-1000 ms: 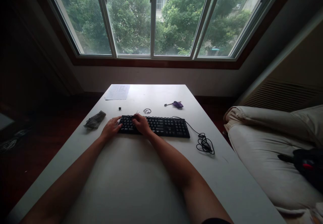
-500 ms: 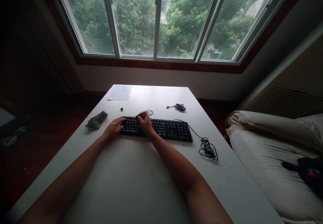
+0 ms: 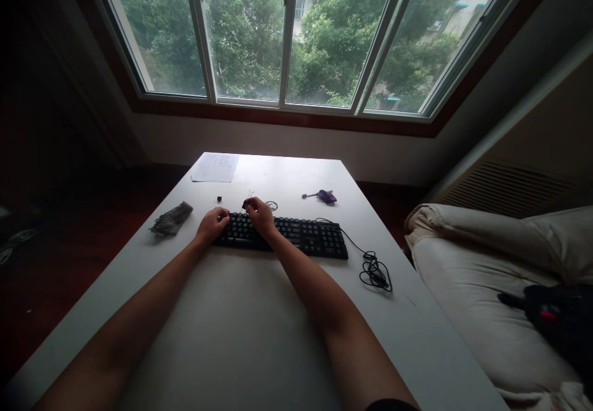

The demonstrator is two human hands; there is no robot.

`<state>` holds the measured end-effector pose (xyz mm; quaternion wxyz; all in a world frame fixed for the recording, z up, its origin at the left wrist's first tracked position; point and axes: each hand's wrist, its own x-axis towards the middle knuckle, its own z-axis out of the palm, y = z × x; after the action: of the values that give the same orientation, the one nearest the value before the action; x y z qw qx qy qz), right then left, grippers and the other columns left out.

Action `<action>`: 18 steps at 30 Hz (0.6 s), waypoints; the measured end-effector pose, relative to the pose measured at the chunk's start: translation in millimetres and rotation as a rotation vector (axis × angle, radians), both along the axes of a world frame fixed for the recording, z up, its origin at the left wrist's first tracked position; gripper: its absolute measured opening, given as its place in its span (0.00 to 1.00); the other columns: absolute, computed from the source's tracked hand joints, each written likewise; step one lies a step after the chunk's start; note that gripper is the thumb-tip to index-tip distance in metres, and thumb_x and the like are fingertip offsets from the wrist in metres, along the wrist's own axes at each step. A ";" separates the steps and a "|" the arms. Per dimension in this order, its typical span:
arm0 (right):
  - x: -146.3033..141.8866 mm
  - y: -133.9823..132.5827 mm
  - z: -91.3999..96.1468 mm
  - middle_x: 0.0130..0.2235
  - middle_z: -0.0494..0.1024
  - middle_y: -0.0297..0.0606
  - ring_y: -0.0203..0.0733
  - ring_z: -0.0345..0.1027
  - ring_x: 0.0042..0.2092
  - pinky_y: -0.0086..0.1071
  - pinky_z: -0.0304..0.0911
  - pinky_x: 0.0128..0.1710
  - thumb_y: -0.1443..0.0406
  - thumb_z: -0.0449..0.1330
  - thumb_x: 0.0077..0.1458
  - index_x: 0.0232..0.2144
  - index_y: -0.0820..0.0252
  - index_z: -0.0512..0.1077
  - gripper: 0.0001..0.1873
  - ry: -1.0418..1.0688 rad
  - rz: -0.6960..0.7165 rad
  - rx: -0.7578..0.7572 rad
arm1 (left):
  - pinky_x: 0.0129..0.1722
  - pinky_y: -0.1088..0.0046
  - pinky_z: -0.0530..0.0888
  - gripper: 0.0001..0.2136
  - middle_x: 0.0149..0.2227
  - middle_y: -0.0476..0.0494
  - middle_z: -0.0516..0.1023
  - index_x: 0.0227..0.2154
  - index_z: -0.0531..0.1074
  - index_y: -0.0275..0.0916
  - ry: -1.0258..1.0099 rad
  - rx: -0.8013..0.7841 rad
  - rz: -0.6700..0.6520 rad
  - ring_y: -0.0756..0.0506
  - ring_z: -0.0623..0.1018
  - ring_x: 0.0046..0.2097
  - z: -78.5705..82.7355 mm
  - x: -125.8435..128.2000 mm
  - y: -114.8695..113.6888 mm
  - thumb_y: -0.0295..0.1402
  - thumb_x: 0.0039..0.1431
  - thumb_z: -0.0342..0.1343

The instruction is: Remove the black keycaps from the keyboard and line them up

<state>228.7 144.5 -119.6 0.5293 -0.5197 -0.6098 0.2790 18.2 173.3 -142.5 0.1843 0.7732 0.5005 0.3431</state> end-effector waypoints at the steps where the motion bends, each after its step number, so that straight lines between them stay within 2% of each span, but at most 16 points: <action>1: 0.0 1.7 1.4 0.35 0.80 0.35 0.41 0.75 0.36 0.34 0.70 0.39 0.59 0.57 0.57 0.42 0.55 0.74 0.12 -0.026 -0.009 0.005 | 0.53 0.60 0.72 0.08 0.46 0.44 0.79 0.38 0.75 0.43 -0.019 -0.005 -0.013 0.41 0.76 0.49 -1.6 -1.1 0.3 0.35 0.58 0.53; 7: -8.5 10.4 5.0 0.35 0.80 0.35 0.41 0.75 0.37 0.34 0.68 0.41 0.59 0.57 0.58 0.42 0.54 0.75 0.11 -0.076 -0.001 0.043 | 0.58 0.59 0.69 0.09 0.51 0.46 0.78 0.38 0.78 0.44 -0.007 0.001 -0.083 0.41 0.75 0.53 -4.3 -8.2 2.9 0.35 0.58 0.53; 13: -18.4 14.2 4.7 0.35 0.80 0.34 0.42 0.75 0.38 0.35 0.68 0.43 0.60 0.58 0.58 0.43 0.53 0.75 0.11 -0.102 0.014 0.034 | 0.58 0.58 0.69 0.09 0.54 0.46 0.77 0.40 0.77 0.44 0.013 -0.005 -0.130 0.40 0.74 0.54 -1.2 -11.0 -0.3 0.36 0.59 0.54; 18: -22.3 15.1 5.5 0.35 0.81 0.34 0.42 0.74 0.38 0.33 0.67 0.42 0.60 0.58 0.59 0.44 0.53 0.76 0.12 -0.124 0.013 0.048 | 0.59 0.58 0.69 0.09 0.54 0.46 0.76 0.40 0.77 0.44 0.024 -0.006 -0.121 0.40 0.74 0.54 -0.1 -11.2 -2.8 0.35 0.59 0.54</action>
<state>206.4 159.6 -114.1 0.5008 -0.5192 -0.6514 0.2350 7.0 170.5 -142.6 0.2009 0.8057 0.4559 0.3205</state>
